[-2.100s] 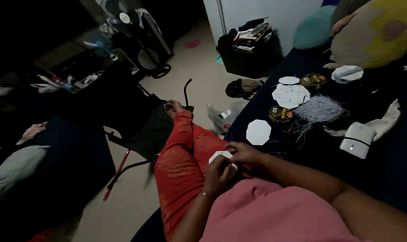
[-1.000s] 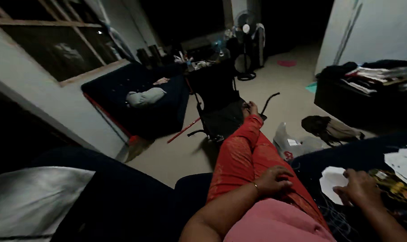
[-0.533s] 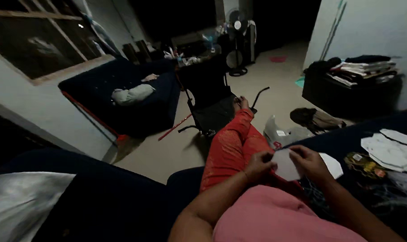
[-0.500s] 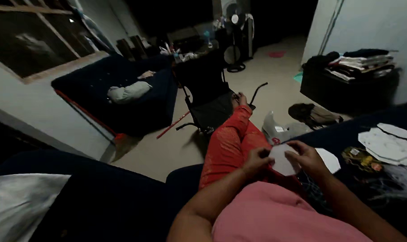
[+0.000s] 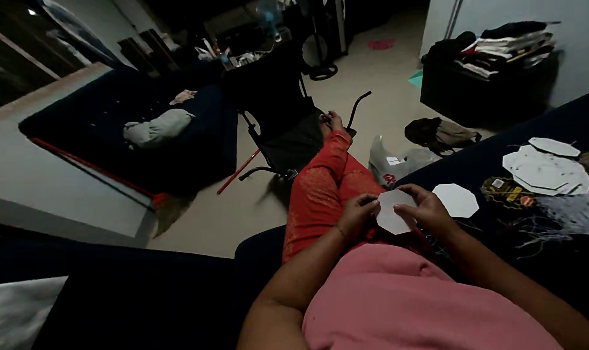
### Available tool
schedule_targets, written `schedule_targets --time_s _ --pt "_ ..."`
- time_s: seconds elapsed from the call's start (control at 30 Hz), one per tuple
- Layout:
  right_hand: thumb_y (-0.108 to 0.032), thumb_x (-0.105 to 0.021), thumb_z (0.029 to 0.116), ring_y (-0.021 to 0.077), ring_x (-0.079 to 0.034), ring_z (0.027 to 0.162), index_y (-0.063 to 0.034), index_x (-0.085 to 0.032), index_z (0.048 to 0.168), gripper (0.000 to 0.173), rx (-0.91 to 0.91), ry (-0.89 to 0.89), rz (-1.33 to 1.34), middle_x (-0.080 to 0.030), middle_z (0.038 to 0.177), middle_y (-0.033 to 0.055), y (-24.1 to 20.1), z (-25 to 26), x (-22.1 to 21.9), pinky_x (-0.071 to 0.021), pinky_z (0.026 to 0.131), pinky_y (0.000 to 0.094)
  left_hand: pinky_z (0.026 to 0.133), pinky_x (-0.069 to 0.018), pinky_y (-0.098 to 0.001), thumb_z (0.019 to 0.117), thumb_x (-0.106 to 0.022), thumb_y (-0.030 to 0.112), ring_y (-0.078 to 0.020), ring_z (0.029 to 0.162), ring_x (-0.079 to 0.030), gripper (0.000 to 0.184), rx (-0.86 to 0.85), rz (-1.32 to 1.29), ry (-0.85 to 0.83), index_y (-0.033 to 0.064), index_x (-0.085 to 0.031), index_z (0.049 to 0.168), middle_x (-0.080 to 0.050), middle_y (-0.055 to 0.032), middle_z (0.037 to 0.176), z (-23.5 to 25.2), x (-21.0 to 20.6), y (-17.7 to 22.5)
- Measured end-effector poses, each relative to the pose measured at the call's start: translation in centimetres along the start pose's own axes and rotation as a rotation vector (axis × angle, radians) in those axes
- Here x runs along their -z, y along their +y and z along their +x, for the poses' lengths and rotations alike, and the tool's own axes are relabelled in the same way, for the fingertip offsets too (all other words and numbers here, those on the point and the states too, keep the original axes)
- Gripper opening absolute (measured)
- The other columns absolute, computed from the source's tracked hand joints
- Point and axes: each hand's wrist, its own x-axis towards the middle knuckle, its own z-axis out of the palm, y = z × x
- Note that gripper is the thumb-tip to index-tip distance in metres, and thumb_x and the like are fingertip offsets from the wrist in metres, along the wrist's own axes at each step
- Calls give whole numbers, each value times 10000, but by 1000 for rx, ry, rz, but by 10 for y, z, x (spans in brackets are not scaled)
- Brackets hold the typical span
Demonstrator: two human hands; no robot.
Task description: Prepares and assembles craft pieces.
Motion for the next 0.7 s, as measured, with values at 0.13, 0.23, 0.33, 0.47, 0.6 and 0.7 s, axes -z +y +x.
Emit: schedule_targets --time_s 0.13,0.23,0.33,0.47,0.6,0.7 --pt "-85 -735 837 121 -701 915 -17 -652 1189 368 9 22 -41 -710 1071 79 2 -1 0 -603 819 324 744 -542 -250 1012 -534 15 -55 767 -605 100 9 -50 7 -34 -607 1061 -621 -5 865 2 3 -5" --pt "-91 -734 838 113 -696 922 -19 -658 1185 362 44 31 -82 -710 1072 84 4 -2 -1 -597 823 316 744 -547 -252 1042 -489 36 -59 784 -615 121 87 -97 -29 -13 -598 1057 -624 -2 881 2 4 -5" --pt "-82 -733 847 128 -696 935 -9 -657 1192 360 41 27 -97 -706 1087 103 3 -3 -3 -596 838 333 761 -557 -260 1058 -429 61 -61 791 -635 179 123 -142 -84 8 -599 1054 -646 6 870 1 4 -4" --pt "-77 -721 847 114 -691 930 -14 -657 1178 344 33 36 -119 -704 1076 90 2 -4 -5 -590 834 316 746 -558 -261 1048 -414 51 -64 757 -635 198 118 -190 -111 23 -604 1002 -647 13 822 3 6 -9" --pt "-44 -702 855 156 -691 963 2 -654 1189 341 26 63 -195 -704 1100 120 -1 -6 -8 -580 867 367 688 -521 -238 1043 -491 69 -48 712 -577 126 89 -27 -94 -9 -588 1063 -601 9 836 4 4 -10" --pt "-44 -700 863 209 -696 971 16 -655 1193 338 47 68 -258 -705 1098 151 -1 -8 -10 -577 871 418 737 -534 -252 963 -638 61 -65 786 -603 185 19 159 -117 -57 -579 1093 -622 -43 915 4 5 -9"
